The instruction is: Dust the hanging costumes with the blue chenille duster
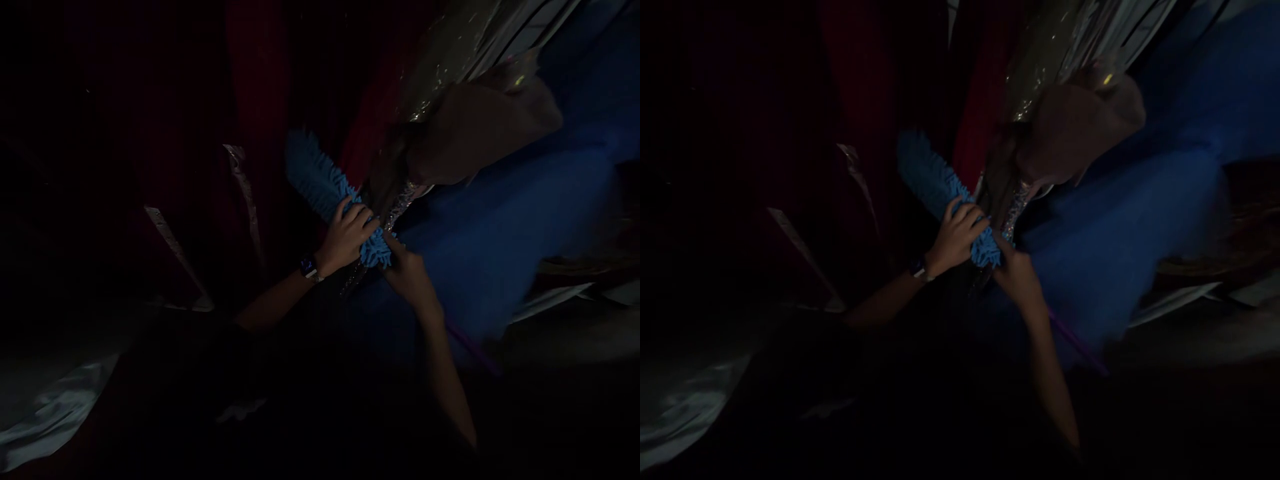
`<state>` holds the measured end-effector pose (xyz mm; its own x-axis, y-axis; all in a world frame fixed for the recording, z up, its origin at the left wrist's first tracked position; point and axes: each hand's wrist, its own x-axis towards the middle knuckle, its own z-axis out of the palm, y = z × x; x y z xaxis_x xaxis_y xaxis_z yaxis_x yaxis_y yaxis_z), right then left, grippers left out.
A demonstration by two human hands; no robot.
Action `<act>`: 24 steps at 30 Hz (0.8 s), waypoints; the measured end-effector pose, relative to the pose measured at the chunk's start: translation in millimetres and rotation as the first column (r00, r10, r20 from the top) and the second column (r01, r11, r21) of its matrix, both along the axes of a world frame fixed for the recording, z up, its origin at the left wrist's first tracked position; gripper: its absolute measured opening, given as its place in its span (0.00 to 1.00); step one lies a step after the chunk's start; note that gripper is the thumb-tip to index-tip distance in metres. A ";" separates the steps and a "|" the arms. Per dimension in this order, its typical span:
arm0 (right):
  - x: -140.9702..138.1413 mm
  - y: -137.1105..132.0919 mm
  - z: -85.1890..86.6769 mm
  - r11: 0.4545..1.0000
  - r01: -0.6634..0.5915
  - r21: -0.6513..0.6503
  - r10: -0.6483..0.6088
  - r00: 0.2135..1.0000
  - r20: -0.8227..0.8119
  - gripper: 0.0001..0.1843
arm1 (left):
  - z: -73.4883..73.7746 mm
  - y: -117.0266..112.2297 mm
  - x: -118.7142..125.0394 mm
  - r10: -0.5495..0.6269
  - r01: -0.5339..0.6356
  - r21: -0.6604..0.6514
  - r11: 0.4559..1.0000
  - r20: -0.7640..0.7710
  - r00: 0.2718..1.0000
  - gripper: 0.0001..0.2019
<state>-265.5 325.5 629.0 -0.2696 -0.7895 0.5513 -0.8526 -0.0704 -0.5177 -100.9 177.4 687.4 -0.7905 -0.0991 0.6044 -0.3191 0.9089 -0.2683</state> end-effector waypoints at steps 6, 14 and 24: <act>-33.7 0.4 54.9 0.962 0.043 -0.269 -0.075 0.991 -0.111 0.47 | 73.9 16.1 -30.9 -0.049 0.038 -0.074 0.997 -0.157 0.986 0.24; -51.9 -36.3 64.8 0.972 -0.154 -0.177 0.141 0.987 -0.083 0.46 | 86.5 -15.1 -35.6 0.016 -0.017 -0.081 0.997 -0.014 1.000 0.21; -97.3 13.2 92.6 0.939 -0.014 -0.345 -0.046 0.985 -0.167 0.49 | 135.6 24.5 -95.2 -0.097 0.092 -0.212 0.973 -0.012 0.995 0.30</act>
